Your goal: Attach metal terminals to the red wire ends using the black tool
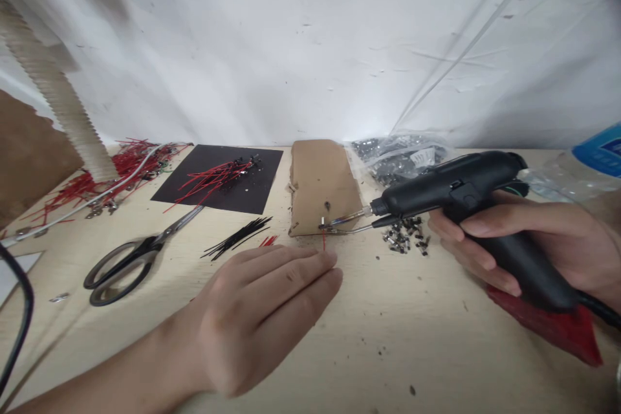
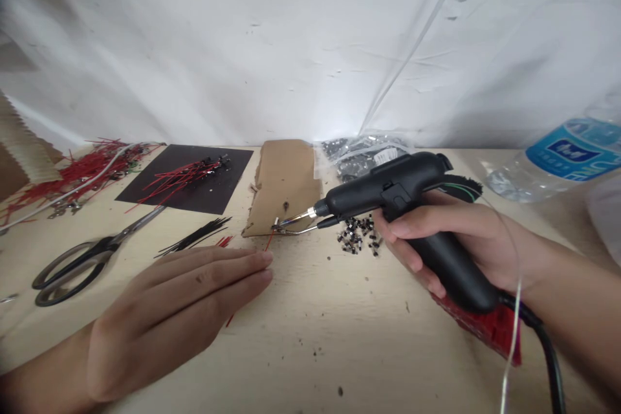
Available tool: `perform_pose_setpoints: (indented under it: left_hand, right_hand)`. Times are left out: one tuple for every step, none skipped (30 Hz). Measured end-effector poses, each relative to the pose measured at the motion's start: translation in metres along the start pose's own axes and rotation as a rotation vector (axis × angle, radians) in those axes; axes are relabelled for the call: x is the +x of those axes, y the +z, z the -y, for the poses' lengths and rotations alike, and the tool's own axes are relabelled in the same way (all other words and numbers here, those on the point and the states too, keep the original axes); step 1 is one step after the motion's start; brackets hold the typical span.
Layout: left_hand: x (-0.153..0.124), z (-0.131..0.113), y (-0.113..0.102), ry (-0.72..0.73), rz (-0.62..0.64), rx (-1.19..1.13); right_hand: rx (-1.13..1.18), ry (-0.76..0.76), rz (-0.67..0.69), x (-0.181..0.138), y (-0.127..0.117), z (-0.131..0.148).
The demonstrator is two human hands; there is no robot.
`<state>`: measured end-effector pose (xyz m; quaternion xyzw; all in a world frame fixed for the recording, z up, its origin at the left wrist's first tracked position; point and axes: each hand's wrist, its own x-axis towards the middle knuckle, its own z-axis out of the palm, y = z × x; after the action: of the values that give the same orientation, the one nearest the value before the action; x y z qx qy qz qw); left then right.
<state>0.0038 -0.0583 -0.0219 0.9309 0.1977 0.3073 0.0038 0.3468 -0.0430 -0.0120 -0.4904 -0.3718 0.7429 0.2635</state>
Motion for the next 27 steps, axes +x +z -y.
perform_pose_setpoints:
  left_hand:
    - [-0.0005,0.0001,0.0003,-0.004,-0.006,-0.002]
    - [-0.0013,0.0003,0.0010,-0.003,-0.015,-0.007]
    - [-0.0021,0.0008,0.0019,-0.002,-0.025,-0.015]
    - [-0.0028,0.0013,0.0030,0.004,-0.033,-0.026]
    - [-0.0033,0.0018,0.0040,0.009,-0.040,-0.041]
    - [-0.0035,0.0023,0.0048,0.013,-0.046,-0.053]
    - [-0.0034,0.0025,0.0052,0.016,-0.046,-0.060]
    - [-0.0031,0.0025,0.0052,0.015,-0.039,-0.055]
    - [-0.0026,0.0023,0.0047,0.015,-0.034,-0.046]
    - [-0.0021,0.0019,0.0039,0.015,-0.028,-0.034]
    - [-0.0016,0.0013,0.0028,0.014,-0.022,-0.021]
    - [-0.0012,0.0006,0.0017,0.012,-0.013,-0.013]
    - [-0.0009,0.0001,0.0008,0.006,-0.011,-0.012]
    - [-0.0008,-0.0003,0.0003,-0.003,-0.011,-0.016]
    - [-0.0008,-0.0005,0.0001,-0.007,-0.012,-0.019]
    - [-0.0009,-0.0004,0.0003,-0.011,-0.009,-0.018]
    - [-0.0012,-0.0002,0.0008,-0.008,-0.011,-0.017]
    - [-0.0015,0.0002,0.0014,0.000,-0.018,-0.017]
    - [-0.0020,0.0006,0.0020,0.011,-0.031,-0.018]
    - [-0.0025,0.0008,0.0024,0.016,-0.038,-0.019]
    - [-0.0030,0.0010,0.0026,0.014,-0.041,-0.020]
    - [-0.0034,0.0010,0.0025,0.009,-0.037,-0.016]
    - [-0.0039,0.0009,0.0023,0.005,-0.028,-0.008]
    - [-0.0043,0.0008,0.0021,-0.003,-0.011,0.003]
    - [-0.0046,0.0008,0.0019,-0.001,-0.003,0.011]
    - [-0.0049,0.0010,0.0019,0.004,-0.004,0.012]
    - [-0.0052,0.0012,0.0022,0.012,-0.016,0.008]
  right_hand:
    - [0.002,-0.007,0.002,0.0001,-0.0006,0.0001]
    - [0.003,-0.012,0.008,0.0002,-0.0011,0.0003]
    - [0.004,-0.017,0.010,0.0003,-0.0015,0.0004]
    - [0.006,-0.023,0.011,0.0004,-0.0018,0.0005]
    - [0.008,-0.027,0.011,0.0005,-0.0020,0.0005]
    - [0.009,-0.029,0.011,0.0007,-0.0021,0.0004]
    - [0.010,-0.029,0.010,0.0009,-0.0020,0.0004]
    - [0.009,-0.024,0.011,0.0011,-0.0018,0.0003]
    - [0.008,-0.020,0.011,0.0014,-0.0016,0.0002]
    - [0.007,-0.015,0.014,0.0016,-0.0014,0.0001]
    - [0.005,-0.014,0.016,0.0019,-0.0011,0.0000]
    - [0.004,-0.019,0.020,0.0020,-0.0009,-0.0001]
    - [0.004,-0.024,0.021,0.0021,-0.0008,-0.0003]
    - [0.003,-0.029,0.022,0.0022,-0.0008,-0.0004]
    - [0.001,-0.030,0.024,0.0021,-0.0010,-0.0006]
    - [-0.002,-0.029,0.027,0.0019,-0.0014,-0.0007]
    - [-0.005,-0.026,0.030,0.0016,-0.0019,-0.0008]
    - [-0.007,-0.023,0.031,0.0013,-0.0025,-0.0008]
    - [-0.007,-0.020,0.033,0.0009,-0.0030,-0.0009]
    - [-0.004,-0.022,0.035,0.0006,-0.0035,-0.0009]
    - [0.000,-0.023,0.035,0.0003,-0.0038,-0.0009]
    - [0.008,-0.022,0.034,0.0000,-0.0039,-0.0009]
    - [0.018,-0.018,0.031,-0.0002,-0.0038,-0.0010]
    - [0.028,-0.013,0.030,-0.0002,-0.0036,-0.0010]
    - [0.033,-0.008,0.027,-0.0002,-0.0032,-0.0009]
    - [0.037,-0.007,0.020,-0.0002,-0.0027,-0.0008]
    - [0.038,-0.007,0.013,-0.0001,-0.0022,-0.0006]
